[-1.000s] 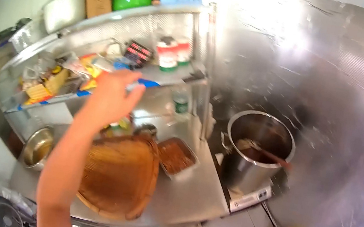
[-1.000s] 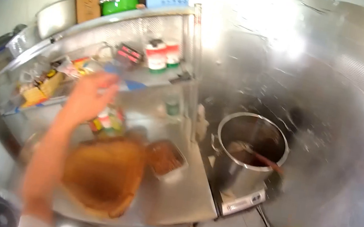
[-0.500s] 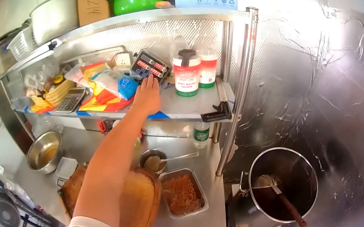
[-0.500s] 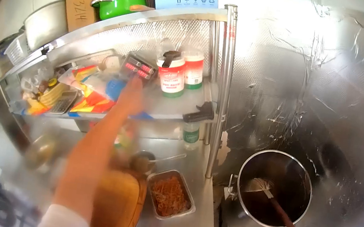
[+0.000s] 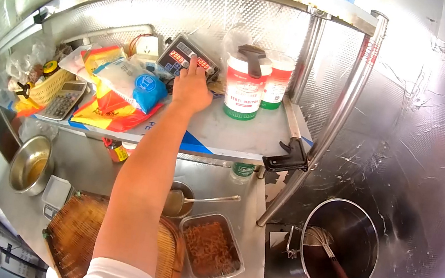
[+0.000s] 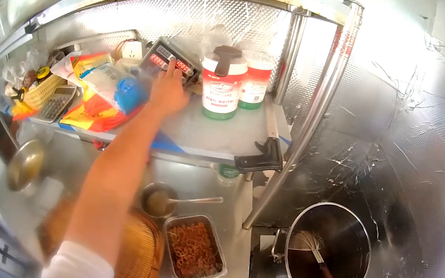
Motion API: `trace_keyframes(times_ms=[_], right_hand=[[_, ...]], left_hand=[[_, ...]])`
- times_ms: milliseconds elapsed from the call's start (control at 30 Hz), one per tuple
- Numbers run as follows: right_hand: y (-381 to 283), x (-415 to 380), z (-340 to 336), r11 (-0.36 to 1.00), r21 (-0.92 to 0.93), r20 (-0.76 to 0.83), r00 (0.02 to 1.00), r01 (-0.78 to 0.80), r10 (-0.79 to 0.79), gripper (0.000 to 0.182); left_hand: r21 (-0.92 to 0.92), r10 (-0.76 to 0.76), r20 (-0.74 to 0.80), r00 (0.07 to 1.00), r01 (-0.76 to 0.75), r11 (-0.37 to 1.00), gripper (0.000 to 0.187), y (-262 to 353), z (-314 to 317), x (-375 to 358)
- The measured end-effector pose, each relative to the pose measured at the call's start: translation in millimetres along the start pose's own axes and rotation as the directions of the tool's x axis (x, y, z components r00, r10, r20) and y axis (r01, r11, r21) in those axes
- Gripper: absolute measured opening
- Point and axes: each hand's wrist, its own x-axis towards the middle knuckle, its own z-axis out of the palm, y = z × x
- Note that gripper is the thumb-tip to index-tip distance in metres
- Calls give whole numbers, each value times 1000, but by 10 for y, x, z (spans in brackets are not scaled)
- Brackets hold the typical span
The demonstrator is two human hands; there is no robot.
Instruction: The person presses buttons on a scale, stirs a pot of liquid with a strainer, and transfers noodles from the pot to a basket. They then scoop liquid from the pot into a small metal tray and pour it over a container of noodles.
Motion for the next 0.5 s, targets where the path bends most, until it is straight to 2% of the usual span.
trace_keyframes(times_ms=[67, 100, 200, 233, 300, 400, 467, 500], right_hand=[[-101, 189, 110, 997, -76, 17, 999, 33, -31, 43], [-144, 287, 161, 992, -113, 26, 998, 52, -49, 43], [-259, 568, 309, 969, -219, 54, 993, 114, -105, 43], [-283, 631, 343, 958, -253, 68, 991, 133, -120, 44], [-318, 726, 381, 931, -322, 106, 984, 171, -144, 44], [-183, 439, 234, 878, -440, 219, 971, 187, -97, 46], [-46, 190, 15, 827, -521, 324, 945, 212, -38, 48], [-791, 89, 168, 819, -532, 364, 931, 216, -9, 48]], left_hand=[[-80, -20, -8, 1000, 20, 997, 57, -23, -36, 43], [-148, 0, -130, 992, -19, 989, 52, -53, -52, 45], [-354, 40, 96, 995, -4, 935, 47, -205, -324, -33], [-354, 85, 65, 994, -56, 933, 43, -282, -371, -129], [-235, 142, 145, 979, -105, 966, 43, -439, -629, -453], [-30, 143, 364, 920, -142, 989, 48, -857, -1080, -1018], [-159, -17, 269, 963, 62, 985, 51, -1040, -1622, -1676], [-99, -92, 214, 973, 115, 988, 50, -1118, -1892, -2008]])
